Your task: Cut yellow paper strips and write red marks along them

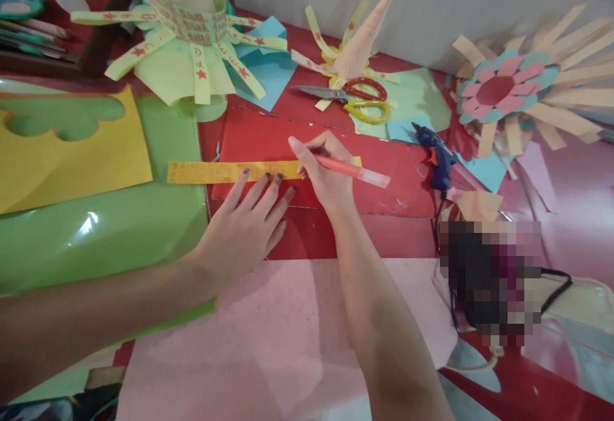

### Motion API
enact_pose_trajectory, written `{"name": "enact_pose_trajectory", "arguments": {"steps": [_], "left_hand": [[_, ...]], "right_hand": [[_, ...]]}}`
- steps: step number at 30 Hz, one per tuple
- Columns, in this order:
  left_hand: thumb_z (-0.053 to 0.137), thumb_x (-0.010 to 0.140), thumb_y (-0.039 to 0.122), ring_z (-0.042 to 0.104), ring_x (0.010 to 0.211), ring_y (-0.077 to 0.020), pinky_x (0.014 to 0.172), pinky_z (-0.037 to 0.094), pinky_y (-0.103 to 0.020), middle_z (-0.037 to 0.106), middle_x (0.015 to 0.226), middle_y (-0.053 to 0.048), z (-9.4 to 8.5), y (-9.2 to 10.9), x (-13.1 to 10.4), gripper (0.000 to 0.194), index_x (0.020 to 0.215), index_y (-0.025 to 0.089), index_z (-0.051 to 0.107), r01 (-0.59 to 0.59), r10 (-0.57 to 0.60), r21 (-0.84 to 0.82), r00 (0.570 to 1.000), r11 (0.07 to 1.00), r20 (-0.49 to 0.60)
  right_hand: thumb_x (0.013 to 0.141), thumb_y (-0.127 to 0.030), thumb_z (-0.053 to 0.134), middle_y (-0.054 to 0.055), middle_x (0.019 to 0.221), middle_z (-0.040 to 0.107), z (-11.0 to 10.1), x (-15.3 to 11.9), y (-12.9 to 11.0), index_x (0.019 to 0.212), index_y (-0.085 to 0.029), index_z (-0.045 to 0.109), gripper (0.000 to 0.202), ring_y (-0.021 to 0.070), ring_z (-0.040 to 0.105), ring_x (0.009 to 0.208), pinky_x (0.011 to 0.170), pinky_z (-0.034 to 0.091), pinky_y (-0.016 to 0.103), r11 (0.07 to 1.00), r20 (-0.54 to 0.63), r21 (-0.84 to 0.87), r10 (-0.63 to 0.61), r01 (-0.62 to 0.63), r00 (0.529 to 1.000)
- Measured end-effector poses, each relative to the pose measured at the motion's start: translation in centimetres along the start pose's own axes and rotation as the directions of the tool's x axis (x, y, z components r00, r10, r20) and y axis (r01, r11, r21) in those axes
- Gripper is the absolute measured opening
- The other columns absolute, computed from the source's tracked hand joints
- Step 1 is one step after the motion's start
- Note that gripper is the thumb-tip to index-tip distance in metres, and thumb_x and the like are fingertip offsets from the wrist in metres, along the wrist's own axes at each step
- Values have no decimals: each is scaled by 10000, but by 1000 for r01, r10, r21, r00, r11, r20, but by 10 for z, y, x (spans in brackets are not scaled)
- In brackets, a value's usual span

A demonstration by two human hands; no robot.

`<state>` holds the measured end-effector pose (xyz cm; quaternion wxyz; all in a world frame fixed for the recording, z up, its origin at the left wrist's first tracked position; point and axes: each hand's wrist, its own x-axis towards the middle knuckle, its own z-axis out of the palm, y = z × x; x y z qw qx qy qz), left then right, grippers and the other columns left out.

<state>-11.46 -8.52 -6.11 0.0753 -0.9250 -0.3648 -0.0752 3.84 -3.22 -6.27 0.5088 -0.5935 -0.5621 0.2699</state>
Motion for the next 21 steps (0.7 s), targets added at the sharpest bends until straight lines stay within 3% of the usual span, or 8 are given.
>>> {"name": "enact_pose_trajectory", "arguments": {"steps": [5, 10, 15, 21], "left_hand": [[314, 914, 230, 452, 1218, -312, 1052, 302, -481, 494, 1309, -190, 0, -1, 1, 452, 1308, 43, 432, 10, -9, -48, 1000, 999, 22], [301, 922, 237, 405, 1257, -325, 1057, 291, -496, 409, 1397, -169, -1, -2, 2, 457, 1333, 69, 410, 31, -22, -129, 997, 991, 67], [292, 925, 232, 402, 1261, -324, 1061, 283, -502, 429, 1384, -169, -2, -2, 2, 458, 1335, 61, 406, 27, -18, -138, 998, 990, 68], [300, 923, 225, 379, 1281, -314, 1074, 268, -500, 430, 1378, -186, -1, -2, 3, 457, 1332, 50, 403, 18, -11, -130, 998, 991, 56]], "right_hand": [[825, -465, 492, -85, 420, 460, 1, 0, -3, 613, -208, 463, 335, 49, 450, 395, 445, 381, 210, 1000, 39, -7, 8, -8, 999], [813, -466, 508, -91, 424, 430, 1, 1, -1, 633, -216, 463, 311, 43, 409, 360, 407, 333, 209, 1000, 23, -9, 28, -28, 999], [761, -448, 585, -69, 512, 466, 1, 0, 0, 628, -205, 494, 292, 47, 431, 439, 454, 357, 218, 999, -15, -47, -18, 17, 1000], [820, -429, 505, -60, 517, 445, 2, 0, -2, 612, -204, 494, 307, 52, 457, 487, 484, 358, 214, 999, 23, -44, -23, 24, 999]]}}
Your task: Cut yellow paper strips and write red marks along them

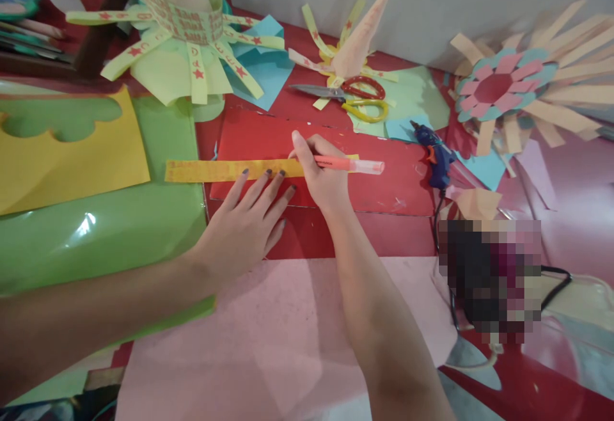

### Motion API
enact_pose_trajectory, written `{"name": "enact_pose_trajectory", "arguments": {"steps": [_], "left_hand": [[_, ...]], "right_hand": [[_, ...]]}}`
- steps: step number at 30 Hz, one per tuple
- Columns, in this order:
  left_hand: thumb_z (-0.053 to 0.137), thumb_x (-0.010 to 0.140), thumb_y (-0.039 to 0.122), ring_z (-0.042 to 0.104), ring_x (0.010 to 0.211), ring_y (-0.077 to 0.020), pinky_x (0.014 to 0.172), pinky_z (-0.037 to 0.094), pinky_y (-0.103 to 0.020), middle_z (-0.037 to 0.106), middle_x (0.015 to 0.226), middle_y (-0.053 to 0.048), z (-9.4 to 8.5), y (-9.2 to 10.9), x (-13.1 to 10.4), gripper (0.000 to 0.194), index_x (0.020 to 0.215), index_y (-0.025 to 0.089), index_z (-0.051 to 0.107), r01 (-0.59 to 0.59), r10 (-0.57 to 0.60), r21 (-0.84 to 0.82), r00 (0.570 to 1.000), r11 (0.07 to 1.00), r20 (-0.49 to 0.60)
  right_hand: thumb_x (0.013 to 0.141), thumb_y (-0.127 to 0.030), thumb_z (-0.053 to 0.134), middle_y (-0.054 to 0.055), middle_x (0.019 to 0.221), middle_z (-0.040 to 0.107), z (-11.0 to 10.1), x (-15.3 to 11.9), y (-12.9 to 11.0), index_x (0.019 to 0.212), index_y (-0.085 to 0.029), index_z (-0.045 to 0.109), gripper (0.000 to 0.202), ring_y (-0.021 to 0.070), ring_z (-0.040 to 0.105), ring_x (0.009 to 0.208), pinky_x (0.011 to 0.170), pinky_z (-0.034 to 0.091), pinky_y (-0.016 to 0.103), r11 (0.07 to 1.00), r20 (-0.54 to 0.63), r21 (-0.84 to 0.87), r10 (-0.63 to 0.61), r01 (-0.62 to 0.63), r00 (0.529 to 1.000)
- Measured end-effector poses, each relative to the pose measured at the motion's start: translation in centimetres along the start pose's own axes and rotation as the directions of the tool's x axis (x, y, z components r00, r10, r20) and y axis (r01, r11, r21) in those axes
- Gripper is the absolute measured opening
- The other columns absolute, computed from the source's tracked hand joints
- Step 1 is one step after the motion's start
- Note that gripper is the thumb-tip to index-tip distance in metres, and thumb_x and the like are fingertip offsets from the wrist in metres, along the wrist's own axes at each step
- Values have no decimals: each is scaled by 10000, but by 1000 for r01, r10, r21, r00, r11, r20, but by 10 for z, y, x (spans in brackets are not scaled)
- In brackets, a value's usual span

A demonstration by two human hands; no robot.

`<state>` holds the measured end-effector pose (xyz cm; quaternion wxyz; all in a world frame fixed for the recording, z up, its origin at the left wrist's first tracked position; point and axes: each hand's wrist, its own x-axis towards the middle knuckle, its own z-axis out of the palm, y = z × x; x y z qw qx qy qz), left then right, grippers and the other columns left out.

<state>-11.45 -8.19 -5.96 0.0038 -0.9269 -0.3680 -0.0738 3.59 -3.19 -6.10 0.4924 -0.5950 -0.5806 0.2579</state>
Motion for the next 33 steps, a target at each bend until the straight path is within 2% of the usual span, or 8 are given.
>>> {"name": "enact_pose_trajectory", "arguments": {"steps": [2, 6, 10, 16, 21, 26, 33], "left_hand": [[304, 921, 225, 383, 1278, -316, 1070, 276, -498, 428, 1377, -191, 1, 0, 0, 460, 1333, 46, 400, -2, 2, -9, 1000, 1000, 1], [310, 919, 230, 383, 1276, -323, 1058, 298, -501, 416, 1386, -192, 2, 0, 0, 465, 1339, 50, 393, 4, -3, -28, 1000, 1000, 17], [301, 920, 225, 383, 1277, -321, 1066, 286, -501, 423, 1381, -188, 1, 1, 1, 462, 1337, 53, 399, 9, -9, -33, 1000, 999, 20], [321, 915, 223, 390, 1273, -319, 1062, 295, -496, 433, 1372, -192, 1, 0, 1, 459, 1334, 53, 406, 11, -11, -45, 1000, 999, 11], [326, 914, 228, 388, 1271, -326, 1058, 295, -502, 423, 1378, -195, 2, 0, 1, 461, 1333, 52, 405, 9, -8, -51, 1000, 999, 14], [303, 920, 229, 381, 1275, -327, 1061, 291, -497, 419, 1380, -197, 2, 0, 0, 468, 1342, 45, 387, 4, -3, -41, 1000, 999, 22], [305, 918, 224, 395, 1267, -318, 1056, 301, -493, 429, 1375, -191, 1, 0, 0, 458, 1328, 51, 410, 9, -8, -40, 1000, 999, 17]], "right_hand": [[805, -402, 540, -81, 487, 412, 0, 1, 2, 620, -211, 445, 283, 47, 419, 441, 465, 345, 213, 1000, 9, 26, 10, -11, 1000], [801, -356, 556, -89, 430, 385, -1, 3, 8, 540, -209, 360, 358, 47, 396, 414, 488, 370, 219, 999, 26, -34, -7, 8, 1000], [804, -341, 552, -83, 426, 425, -3, 4, 9, 533, -207, 365, 355, 51, 412, 414, 502, 382, 225, 999, 51, -50, -9, 11, 999], [798, -341, 556, -95, 398, 404, -2, 4, 11, 540, -208, 357, 352, 49, 421, 388, 474, 368, 220, 999, 88, -32, 22, -19, 996], [806, -292, 545, -94, 401, 392, -1, 3, 10, 536, -208, 343, 347, 51, 399, 394, 486, 366, 223, 998, 41, -64, 15, -12, 999], [813, -306, 532, -90, 420, 402, -2, 3, 8, 541, -209, 346, 344, 52, 396, 411, 498, 363, 227, 998, 52, -69, -5, 8, 999], [773, -174, 537, -92, 434, 308, 0, 5, 7, 508, -206, 281, 370, 47, 329, 424, 468, 304, 226, 997, 40, -81, 17, -14, 999]]}}
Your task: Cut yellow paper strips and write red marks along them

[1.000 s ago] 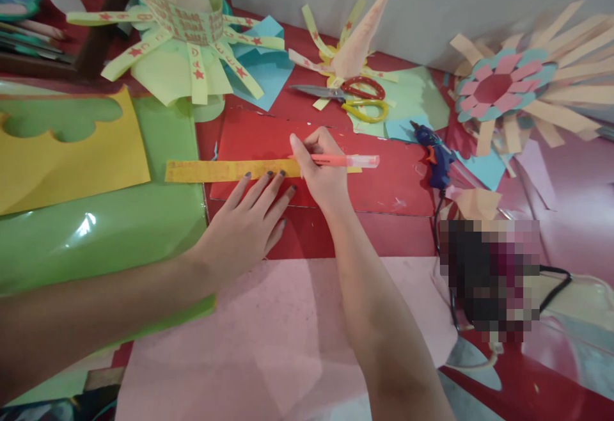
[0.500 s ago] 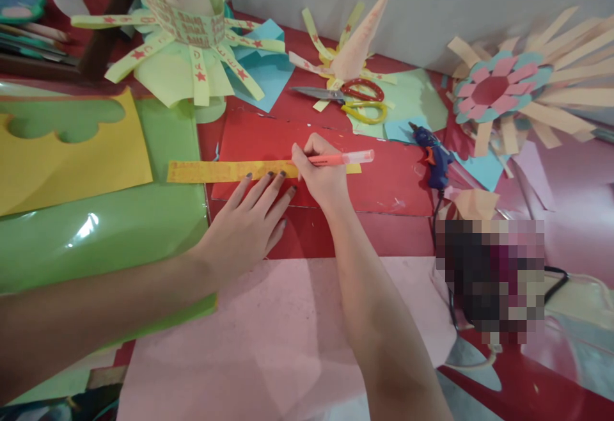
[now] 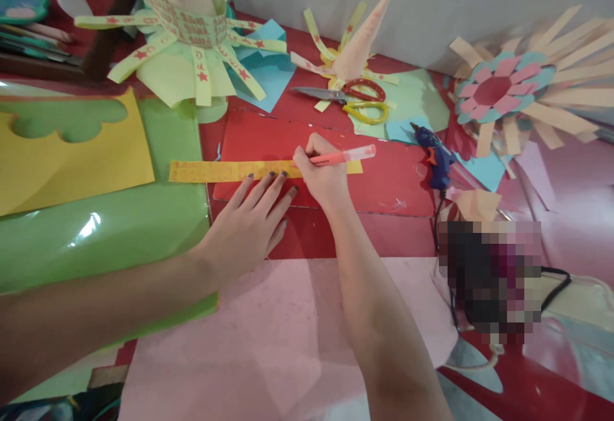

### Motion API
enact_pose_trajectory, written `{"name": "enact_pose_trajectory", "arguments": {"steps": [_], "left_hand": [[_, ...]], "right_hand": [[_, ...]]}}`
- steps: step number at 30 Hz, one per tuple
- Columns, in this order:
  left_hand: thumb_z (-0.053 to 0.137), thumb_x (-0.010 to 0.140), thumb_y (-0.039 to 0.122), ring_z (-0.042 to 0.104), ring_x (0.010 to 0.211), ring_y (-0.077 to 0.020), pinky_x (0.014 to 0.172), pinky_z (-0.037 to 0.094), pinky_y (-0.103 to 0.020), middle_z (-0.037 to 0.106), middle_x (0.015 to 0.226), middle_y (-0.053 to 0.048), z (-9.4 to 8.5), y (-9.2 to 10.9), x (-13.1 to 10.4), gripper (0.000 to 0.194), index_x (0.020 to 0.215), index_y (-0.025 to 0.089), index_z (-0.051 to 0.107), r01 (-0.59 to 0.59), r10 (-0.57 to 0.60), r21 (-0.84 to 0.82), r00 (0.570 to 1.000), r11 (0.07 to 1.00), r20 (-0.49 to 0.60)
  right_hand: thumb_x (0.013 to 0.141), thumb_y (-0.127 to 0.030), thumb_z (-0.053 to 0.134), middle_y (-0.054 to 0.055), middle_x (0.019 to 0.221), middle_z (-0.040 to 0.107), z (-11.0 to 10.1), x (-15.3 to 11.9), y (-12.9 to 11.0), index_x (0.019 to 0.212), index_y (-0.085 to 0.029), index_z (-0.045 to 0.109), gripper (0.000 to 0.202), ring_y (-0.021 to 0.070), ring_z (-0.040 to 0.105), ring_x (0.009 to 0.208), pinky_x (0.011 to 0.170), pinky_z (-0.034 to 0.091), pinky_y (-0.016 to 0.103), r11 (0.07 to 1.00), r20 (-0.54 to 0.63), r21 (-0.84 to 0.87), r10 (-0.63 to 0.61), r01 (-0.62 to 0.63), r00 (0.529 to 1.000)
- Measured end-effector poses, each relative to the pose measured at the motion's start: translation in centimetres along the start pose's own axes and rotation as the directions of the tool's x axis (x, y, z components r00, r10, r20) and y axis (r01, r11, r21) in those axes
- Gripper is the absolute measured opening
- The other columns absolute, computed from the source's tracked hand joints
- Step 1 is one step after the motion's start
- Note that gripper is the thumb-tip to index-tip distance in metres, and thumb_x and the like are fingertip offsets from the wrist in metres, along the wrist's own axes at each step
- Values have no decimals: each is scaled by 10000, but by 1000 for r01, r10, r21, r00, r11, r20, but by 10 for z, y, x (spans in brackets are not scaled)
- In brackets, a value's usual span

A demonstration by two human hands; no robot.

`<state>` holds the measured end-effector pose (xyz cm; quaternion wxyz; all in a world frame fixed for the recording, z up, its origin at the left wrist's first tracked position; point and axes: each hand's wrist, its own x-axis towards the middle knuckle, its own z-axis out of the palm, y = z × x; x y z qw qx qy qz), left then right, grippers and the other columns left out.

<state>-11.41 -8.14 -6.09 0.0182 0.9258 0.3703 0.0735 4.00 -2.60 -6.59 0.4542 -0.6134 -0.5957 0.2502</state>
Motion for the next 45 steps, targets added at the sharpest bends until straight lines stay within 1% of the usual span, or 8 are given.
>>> {"name": "enact_pose_trajectory", "arguments": {"steps": [6, 11, 17, 25, 30, 37, 42, 45], "left_hand": [[303, 918, 231, 390, 1269, -323, 1054, 302, -490, 428, 1375, -192, 1, 0, 0, 465, 1335, 49, 401, -4, 4, 11, 1000, 1000, -6], [283, 921, 224, 396, 1267, -314, 1051, 305, -480, 434, 1372, -186, 1, 0, 0, 461, 1333, 53, 402, -2, 3, 24, 1000, 1000, -2], [260, 925, 227, 397, 1265, -312, 1048, 308, -474, 435, 1373, -176, 0, 0, 0, 468, 1341, 58, 390, -4, 3, 48, 1000, 999, 9], [278, 923, 225, 395, 1267, -319, 1049, 310, -481, 425, 1379, -189, 1, 1, 1, 462, 1331, 47, 402, -4, 5, 19, 1000, 1000, -4], [284, 921, 227, 381, 1277, -318, 1058, 301, -478, 414, 1386, -192, 1, 0, 1, 464, 1334, 47, 398, 3, -3, 2, 1000, 1000, 4], [275, 924, 224, 391, 1269, -321, 1050, 311, -484, 423, 1379, -193, 2, 1, 0, 465, 1335, 45, 396, -3, 3, 8, 1000, 1000, -2], [281, 922, 226, 385, 1275, -314, 1057, 305, -475, 420, 1382, -188, 1, 1, 1, 463, 1332, 48, 400, 1, -1, 4, 1000, 1000, 6], [277, 922, 225, 385, 1275, -317, 1057, 304, -479, 416, 1386, -190, 1, 1, 1, 462, 1330, 47, 402, -1, 1, 10, 1000, 1000, 5]], "right_hand": [[791, -227, 545, -95, 406, 354, -1, -1, 0, 529, -211, 315, 349, 50, 371, 393, 459, 338, 219, 998, -4, 41, 49, -49, 999], [805, -327, 546, -86, 421, 425, -1, -2, 2, 548, -209, 356, 341, 55, 425, 403, 483, 371, 225, 999, 18, 39, 4, -5, 1000], [802, -272, 537, -95, 400, 401, -1, -2, 1, 537, -206, 341, 336, 52, 420, 386, 471, 361, 218, 998, 54, 55, 40, -43, 998], [797, -203, 530, -98, 434, 346, 1, -2, 1, 533, -209, 307, 345, 44, 393, 415, 492, 340, 223, 999, -28, -36, -30, 29, 999], [807, -232, 518, -102, 405, 349, 0, -2, 2, 545, -216, 311, 334, 48, 383, 377, 464, 331, 229, 1000, 11, 24, 14, -15, 1000], [794, -202, 505, -97, 442, 320, 2, -2, 2, 540, -212, 301, 326, 46, 371, 414, 475, 313, 228, 998, -33, -44, -45, 43, 998], [800, -242, 510, -95, 446, 318, 1, -2, 3, 545, -213, 308, 327, 48, 365, 418, 475, 318, 232, 1000, 17, -3, -28, 29, 999], [791, -202, 501, -91, 467, 298, 2, -2, 3, 545, -214, 296, 320, 49, 343, 436, 478, 303, 236, 998, -3, -36, -57, 57, 998]]}}
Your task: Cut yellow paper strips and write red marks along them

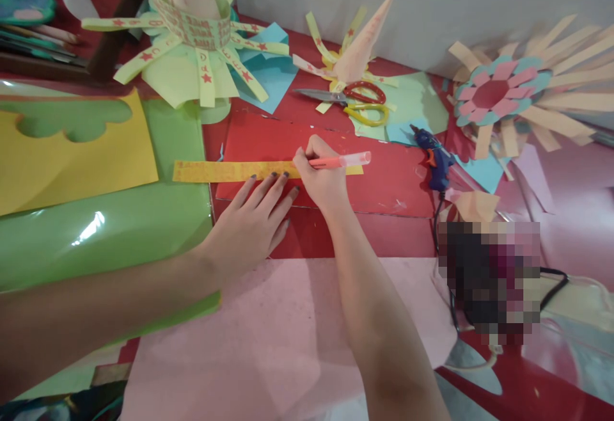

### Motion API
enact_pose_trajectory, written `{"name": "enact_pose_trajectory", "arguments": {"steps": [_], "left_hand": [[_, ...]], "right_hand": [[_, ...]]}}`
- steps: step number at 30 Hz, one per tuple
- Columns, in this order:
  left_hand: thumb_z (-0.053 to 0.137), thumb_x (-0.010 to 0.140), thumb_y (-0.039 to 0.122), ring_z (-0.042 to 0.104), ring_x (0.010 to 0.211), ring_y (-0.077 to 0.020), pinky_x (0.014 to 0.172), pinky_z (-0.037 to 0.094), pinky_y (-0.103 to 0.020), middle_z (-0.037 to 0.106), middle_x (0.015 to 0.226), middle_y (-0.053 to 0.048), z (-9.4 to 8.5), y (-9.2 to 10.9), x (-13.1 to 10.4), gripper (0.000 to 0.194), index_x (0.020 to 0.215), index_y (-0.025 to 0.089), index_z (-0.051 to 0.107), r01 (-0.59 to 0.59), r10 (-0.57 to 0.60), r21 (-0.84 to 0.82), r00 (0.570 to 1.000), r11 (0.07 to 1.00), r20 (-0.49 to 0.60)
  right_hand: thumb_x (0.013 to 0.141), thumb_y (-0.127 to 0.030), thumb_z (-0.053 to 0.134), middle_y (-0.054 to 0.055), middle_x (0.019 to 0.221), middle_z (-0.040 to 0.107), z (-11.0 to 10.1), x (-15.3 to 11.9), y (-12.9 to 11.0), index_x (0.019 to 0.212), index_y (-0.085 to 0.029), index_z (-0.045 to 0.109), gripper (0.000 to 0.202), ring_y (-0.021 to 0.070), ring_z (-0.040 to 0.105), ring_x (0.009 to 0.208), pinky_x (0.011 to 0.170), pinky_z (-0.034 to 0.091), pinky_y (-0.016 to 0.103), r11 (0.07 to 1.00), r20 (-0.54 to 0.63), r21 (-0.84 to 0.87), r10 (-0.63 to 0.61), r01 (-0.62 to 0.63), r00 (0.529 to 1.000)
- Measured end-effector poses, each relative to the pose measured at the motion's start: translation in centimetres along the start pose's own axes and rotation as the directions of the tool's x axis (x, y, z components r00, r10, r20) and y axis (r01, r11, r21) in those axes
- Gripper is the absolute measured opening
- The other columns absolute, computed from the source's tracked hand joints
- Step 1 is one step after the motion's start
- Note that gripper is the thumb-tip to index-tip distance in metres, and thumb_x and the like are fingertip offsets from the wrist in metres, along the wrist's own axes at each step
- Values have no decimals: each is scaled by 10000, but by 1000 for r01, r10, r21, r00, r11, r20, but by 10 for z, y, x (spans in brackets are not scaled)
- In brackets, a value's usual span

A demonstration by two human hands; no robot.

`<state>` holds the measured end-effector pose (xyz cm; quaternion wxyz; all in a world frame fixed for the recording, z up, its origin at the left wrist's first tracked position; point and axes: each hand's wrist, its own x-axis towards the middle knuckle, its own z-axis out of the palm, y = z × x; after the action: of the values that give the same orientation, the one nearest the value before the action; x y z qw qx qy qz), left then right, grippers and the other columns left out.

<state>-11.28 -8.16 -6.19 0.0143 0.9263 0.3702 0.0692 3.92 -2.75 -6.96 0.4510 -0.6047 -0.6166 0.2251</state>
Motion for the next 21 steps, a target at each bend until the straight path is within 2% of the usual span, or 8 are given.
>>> {"name": "enact_pose_trajectory", "arguments": {"steps": [5, 11, 18, 21], "left_hand": [[277, 924, 226, 394, 1270, -315, 1060, 297, -482, 422, 1380, -191, 1, 0, -1, 461, 1328, 47, 404, -2, 2, 16, 1000, 1000, -20], [278, 920, 225, 416, 1252, -312, 1066, 266, -520, 457, 1351, -181, -1, -1, -2, 461, 1330, 55, 404, -6, 8, 59, 999, 998, -35], [313, 914, 229, 461, 1212, -314, 1057, 275, -521, 501, 1303, -185, -2, 1, -3, 444, 1304, 60, 442, -2, 11, 109, 997, 994, -76], [323, 913, 233, 483, 1193, -311, 1052, 284, -519, 509, 1293, -189, -1, 2, -4, 440, 1303, 71, 446, 3, 8, 127, 996, 992, -92]], "right_hand": [[787, -168, 508, -93, 461, 289, 1, 0, 0, 540, -214, 281, 339, 46, 338, 432, 475, 307, 232, 999, -68, -6, -38, 38, 997], [852, -330, 477, -107, 440, 361, 0, -2, 1, 637, -221, 366, 266, 49, 438, 391, 441, 368, 215, 981, -295, 172, -34, 88, 955], [844, -371, 501, -104, 444, 425, 2, -6, -9, 684, -211, 440, 234, 50, 465, 387, 423, 387, 209, 979, -332, 149, -81, 138, 940], [830, -370, 523, -93, 465, 466, 1, -7, -10, 682, -206, 462, 229, 49, 494, 416, 450, 401, 207, 979, -271, 153, -90, 135, 958]]}}
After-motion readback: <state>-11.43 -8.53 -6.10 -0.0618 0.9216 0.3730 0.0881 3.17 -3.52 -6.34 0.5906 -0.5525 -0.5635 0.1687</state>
